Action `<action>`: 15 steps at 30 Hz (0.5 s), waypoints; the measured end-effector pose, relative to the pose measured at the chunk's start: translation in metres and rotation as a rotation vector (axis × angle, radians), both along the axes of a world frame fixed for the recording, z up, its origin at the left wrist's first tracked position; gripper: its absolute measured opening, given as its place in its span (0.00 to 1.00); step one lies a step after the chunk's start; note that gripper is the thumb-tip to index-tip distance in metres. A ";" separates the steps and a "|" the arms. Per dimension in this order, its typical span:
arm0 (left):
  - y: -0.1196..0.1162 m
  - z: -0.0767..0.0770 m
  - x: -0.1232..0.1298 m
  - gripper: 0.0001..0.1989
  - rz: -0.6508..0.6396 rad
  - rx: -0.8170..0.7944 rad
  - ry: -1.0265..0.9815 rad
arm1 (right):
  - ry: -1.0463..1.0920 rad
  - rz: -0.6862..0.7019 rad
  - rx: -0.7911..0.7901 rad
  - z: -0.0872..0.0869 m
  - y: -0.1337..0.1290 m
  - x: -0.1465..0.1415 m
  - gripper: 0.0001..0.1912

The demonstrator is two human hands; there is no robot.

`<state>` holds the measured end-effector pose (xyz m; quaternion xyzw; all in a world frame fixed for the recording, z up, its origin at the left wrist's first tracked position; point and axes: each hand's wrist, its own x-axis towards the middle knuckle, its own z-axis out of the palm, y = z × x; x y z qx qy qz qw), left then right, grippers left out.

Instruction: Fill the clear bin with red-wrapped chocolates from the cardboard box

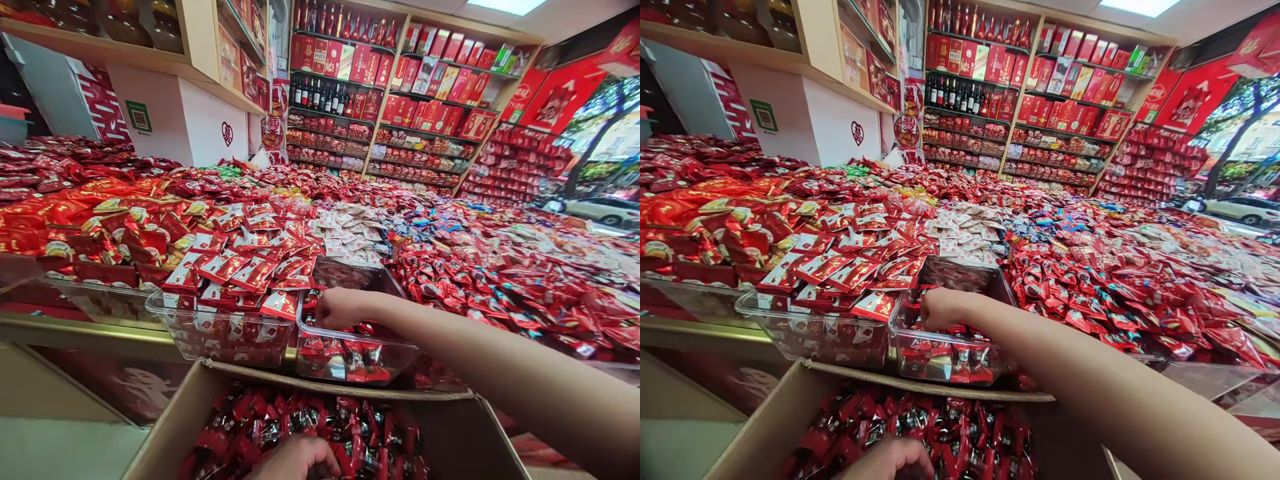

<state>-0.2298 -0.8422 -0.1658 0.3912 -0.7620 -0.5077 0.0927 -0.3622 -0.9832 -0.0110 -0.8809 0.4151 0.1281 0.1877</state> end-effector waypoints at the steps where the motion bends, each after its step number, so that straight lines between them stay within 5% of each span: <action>1: 0.000 -0.001 0.000 0.14 -0.005 0.002 -0.009 | 0.025 0.009 0.023 -0.003 0.003 0.000 0.09; 6: -0.002 -0.013 0.002 0.14 -0.056 0.005 0.031 | 0.089 0.018 0.139 -0.014 0.005 0.002 0.09; 11: -0.002 -0.018 0.001 0.14 -0.094 -0.017 0.041 | 0.084 -0.073 0.516 -0.021 0.002 -0.001 0.10; 15: 0.000 -0.017 0.000 0.12 -0.109 -0.037 0.017 | 0.111 -0.036 0.402 -0.018 0.002 -0.004 0.10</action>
